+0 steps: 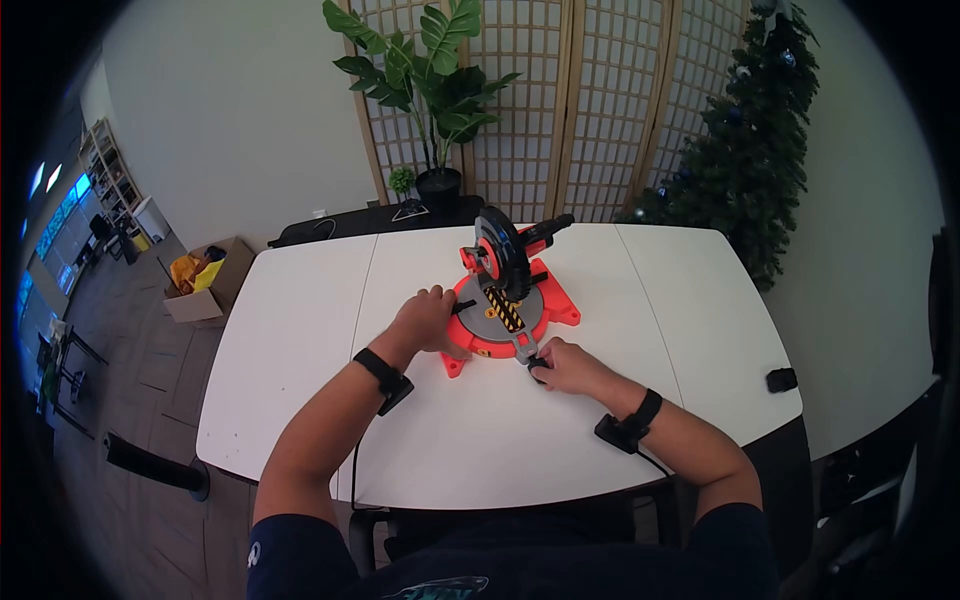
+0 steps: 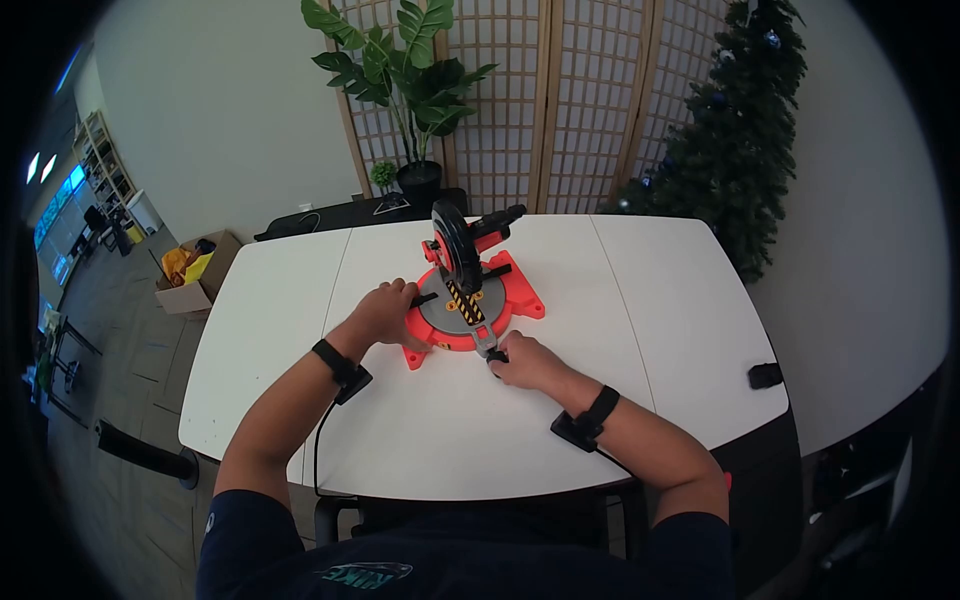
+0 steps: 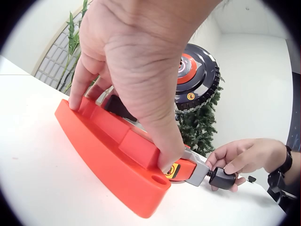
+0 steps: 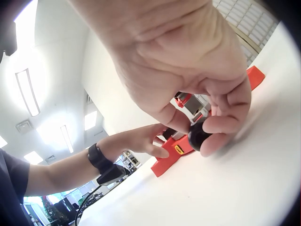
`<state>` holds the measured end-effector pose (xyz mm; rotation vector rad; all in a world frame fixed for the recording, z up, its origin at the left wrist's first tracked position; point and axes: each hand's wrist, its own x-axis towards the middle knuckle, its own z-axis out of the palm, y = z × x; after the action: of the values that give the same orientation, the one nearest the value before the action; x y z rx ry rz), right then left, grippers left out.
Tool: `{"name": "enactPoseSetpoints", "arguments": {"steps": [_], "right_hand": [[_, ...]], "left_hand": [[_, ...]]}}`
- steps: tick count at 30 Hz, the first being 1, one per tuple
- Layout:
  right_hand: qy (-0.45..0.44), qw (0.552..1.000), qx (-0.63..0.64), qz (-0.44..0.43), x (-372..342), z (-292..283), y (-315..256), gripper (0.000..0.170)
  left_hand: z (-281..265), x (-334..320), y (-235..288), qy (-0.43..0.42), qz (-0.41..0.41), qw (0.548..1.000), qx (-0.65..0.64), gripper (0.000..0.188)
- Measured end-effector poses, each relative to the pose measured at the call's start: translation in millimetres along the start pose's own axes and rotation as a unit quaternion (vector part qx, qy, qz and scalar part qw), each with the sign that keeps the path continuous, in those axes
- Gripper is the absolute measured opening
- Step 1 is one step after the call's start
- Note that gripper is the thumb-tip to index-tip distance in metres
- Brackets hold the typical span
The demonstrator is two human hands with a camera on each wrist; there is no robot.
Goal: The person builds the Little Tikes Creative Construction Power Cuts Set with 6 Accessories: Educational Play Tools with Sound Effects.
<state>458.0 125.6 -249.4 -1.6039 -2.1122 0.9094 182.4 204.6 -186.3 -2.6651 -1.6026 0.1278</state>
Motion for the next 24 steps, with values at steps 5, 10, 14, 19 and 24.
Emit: {"name": "enactPoseSetpoints", "arguments": {"steps": [5, 10, 14, 19, 24], "right_hand": [[-0.038, 0.999, 0.004, 0.002, -4, -7, -11, 0.045], [-0.027, 0.998, 0.058, 0.028, -4, -6, -8, 0.046], [-0.018, 0.99, 0.128, 0.059, 2, -1, -4, 0.048], [-0.054, 0.997, 0.049, 0.022, -12, -17, -24, 0.047], [-0.026, 0.994, 0.096, 0.049, 2, -5, 0, 0.05]], "left_hand": [[1, 0, 0, -0.002, 0.0, 1.0, 0.002, 0.107], [1, 0, 0, 0.005, 0.001, 1.0, -0.002, 0.106], [2, 1, -1, 0.005, 0.001, 1.0, 0.0, 0.106], [0, 0, 1, 0.003, 0.002, 1.0, -0.007, 0.107], [-3, -1, 3, -0.011, -0.005, 1.0, -0.003, 0.108]]}}
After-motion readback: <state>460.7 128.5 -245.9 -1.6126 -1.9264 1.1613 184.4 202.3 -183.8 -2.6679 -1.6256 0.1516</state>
